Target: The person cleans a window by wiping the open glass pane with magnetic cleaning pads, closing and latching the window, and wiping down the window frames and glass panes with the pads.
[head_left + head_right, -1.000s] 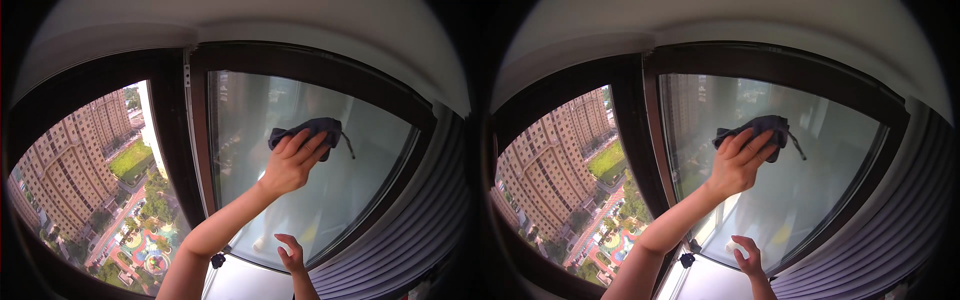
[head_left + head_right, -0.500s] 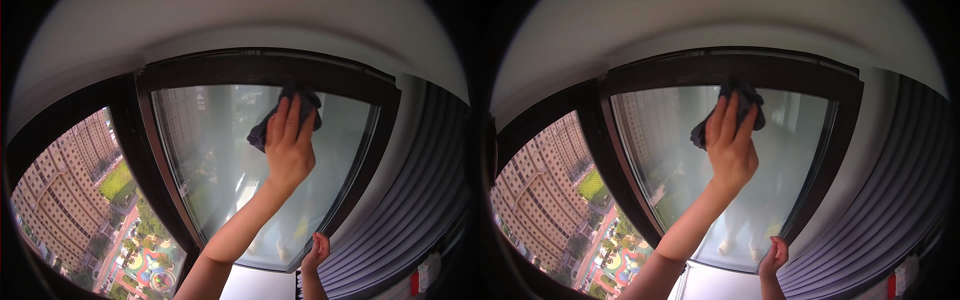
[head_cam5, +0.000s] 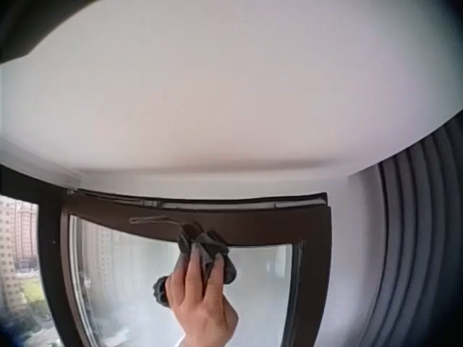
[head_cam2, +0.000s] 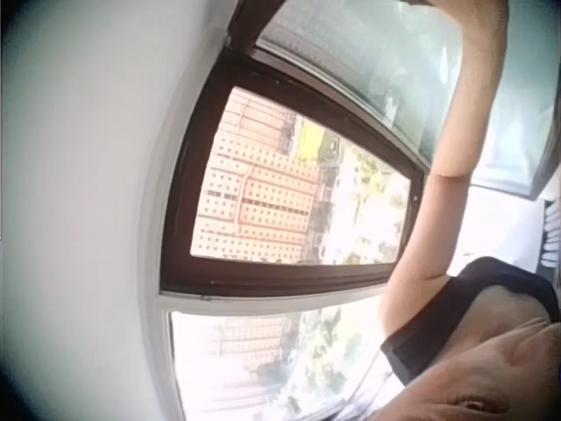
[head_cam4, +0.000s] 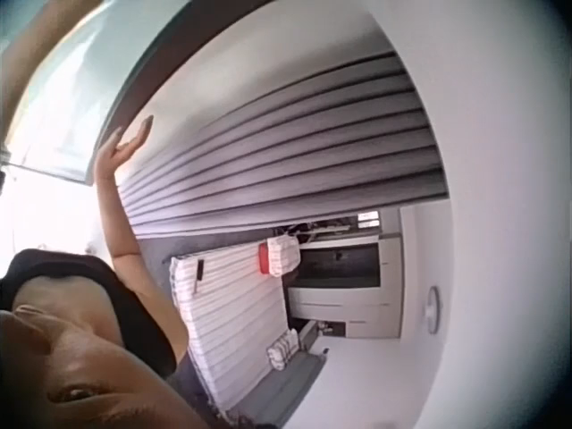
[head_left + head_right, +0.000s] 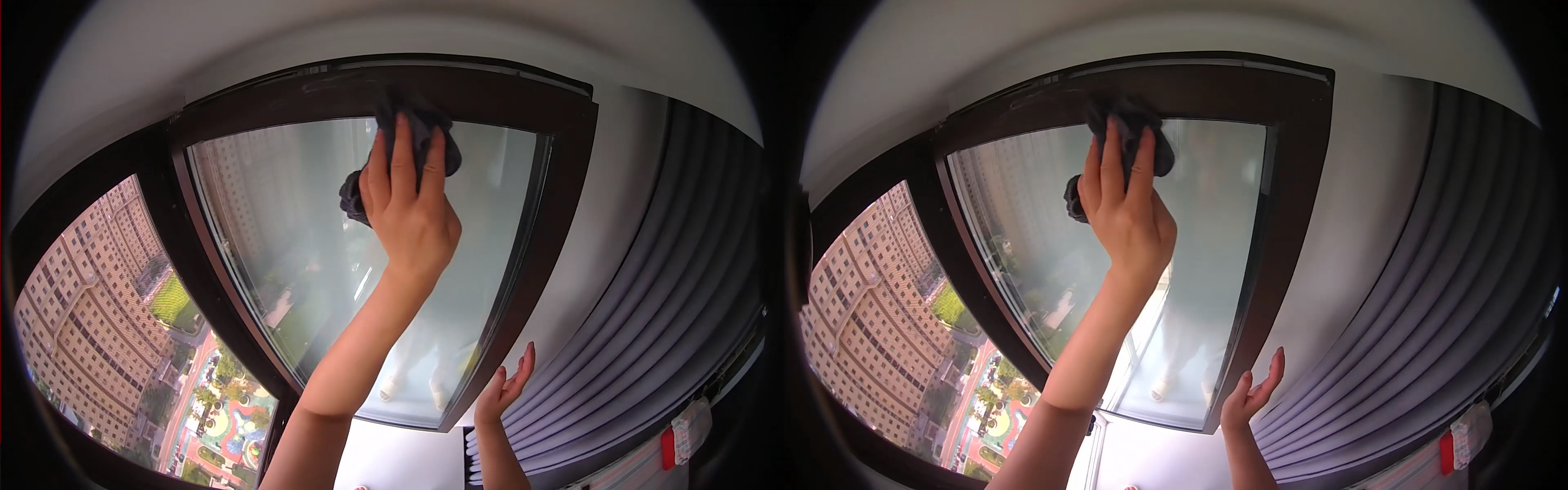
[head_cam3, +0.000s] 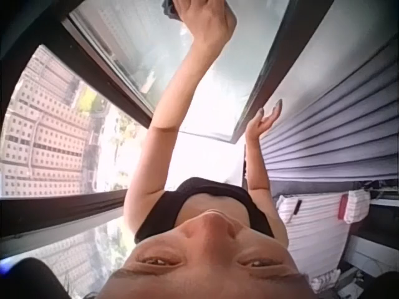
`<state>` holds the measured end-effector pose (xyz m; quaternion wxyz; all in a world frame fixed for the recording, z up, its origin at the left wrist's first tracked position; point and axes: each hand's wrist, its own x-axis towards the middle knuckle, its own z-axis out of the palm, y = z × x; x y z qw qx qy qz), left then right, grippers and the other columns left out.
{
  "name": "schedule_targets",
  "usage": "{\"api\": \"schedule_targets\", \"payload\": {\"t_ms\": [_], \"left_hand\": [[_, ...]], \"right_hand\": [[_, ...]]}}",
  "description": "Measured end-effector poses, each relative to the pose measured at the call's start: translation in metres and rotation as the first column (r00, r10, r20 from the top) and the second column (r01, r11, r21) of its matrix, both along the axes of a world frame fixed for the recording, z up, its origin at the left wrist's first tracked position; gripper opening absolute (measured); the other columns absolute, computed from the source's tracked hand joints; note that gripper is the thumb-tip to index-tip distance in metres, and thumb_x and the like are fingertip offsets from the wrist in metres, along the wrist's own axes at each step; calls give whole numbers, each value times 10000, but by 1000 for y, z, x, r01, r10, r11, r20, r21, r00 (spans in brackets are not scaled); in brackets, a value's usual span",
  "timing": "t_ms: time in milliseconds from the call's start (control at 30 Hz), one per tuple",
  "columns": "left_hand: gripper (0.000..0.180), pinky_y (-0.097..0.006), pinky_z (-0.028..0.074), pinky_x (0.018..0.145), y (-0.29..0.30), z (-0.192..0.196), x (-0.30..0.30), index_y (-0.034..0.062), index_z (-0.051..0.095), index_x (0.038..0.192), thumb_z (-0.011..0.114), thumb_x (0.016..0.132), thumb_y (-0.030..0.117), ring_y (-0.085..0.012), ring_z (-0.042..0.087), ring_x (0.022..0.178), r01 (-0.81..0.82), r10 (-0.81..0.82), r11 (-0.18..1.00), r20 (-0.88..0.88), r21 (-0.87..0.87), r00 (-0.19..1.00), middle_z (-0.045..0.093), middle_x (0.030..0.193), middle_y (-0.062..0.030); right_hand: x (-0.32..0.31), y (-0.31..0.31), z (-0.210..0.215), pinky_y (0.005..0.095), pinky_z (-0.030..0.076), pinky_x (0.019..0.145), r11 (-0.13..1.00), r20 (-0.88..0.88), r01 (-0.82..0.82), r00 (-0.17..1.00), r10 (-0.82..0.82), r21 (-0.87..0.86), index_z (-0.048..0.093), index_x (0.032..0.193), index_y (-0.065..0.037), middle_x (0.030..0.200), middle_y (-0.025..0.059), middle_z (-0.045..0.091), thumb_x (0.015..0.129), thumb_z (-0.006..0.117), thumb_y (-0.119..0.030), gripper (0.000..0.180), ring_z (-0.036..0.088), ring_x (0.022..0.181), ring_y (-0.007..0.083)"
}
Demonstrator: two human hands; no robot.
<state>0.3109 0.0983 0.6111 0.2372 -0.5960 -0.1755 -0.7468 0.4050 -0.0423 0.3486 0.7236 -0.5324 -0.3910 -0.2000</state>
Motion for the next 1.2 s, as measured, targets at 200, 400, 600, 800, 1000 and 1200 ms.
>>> {"api": "schedule_targets", "payload": {"t_ms": [200,400,600,800,1000,1200], "left_hand": [[413,-416,366,916,-59,-5,76,47,651,1062,515,677,-15,-362,457,1158,156,-150,986,-86,65,985,509,1265,-165],[321,-396,326,984,-30,-64,3,115,676,991,556,694,92,-276,421,1237,77,-43,996,-526,43,849,512,1292,-55],[272,-403,281,1022,-52,-213,-5,169,701,943,569,717,95,-246,422,1244,6,-101,988,-605,-157,790,545,1254,-4],[444,-513,298,993,-79,-72,44,87,641,1052,511,655,-62,-382,373,1256,25,-98,985,-432,-172,897,462,1330,-122],[486,-474,324,969,-67,-60,59,79,626,1130,469,694,-65,-372,410,1219,-35,11,997,-321,-69,947,480,1296,-140],[184,-444,194,1057,-71,-289,45,172,658,900,553,751,147,-297,403,1252,-113,-19,968,-513,-225,858,546,1216,-16]], "right_hand": [[5,-11,-8,414,191,1081,998,29,-55,998,55,3,306,1348,2,1413,154,330,887,423,-103,486,292,1314,277],[-9,-2,-13,418,175,1096,988,68,-155,986,154,9,328,1318,14,1375,173,336,858,441,-25,475,290,1302,286],[-6,-15,-28,413,271,1040,987,65,-130,990,125,91,390,1259,24,1312,180,394,845,455,2,419,370,1229,307],[19,-37,-43,390,230,1059,989,75,-139,988,135,45,376,1280,4,1339,146,392,861,456,-23,427,348,1258,265],[18,-35,-43,396,226,1065,985,11,-155,988,155,73,372,1287,1,1339,145,386,866,456,-31,430,335,1267,264],[13,-46,-65,396,225,1066,976,6,-213,977,213,37,377,1272,9,1330,152,386,859,462,-32,424,343,1260,272]]}}
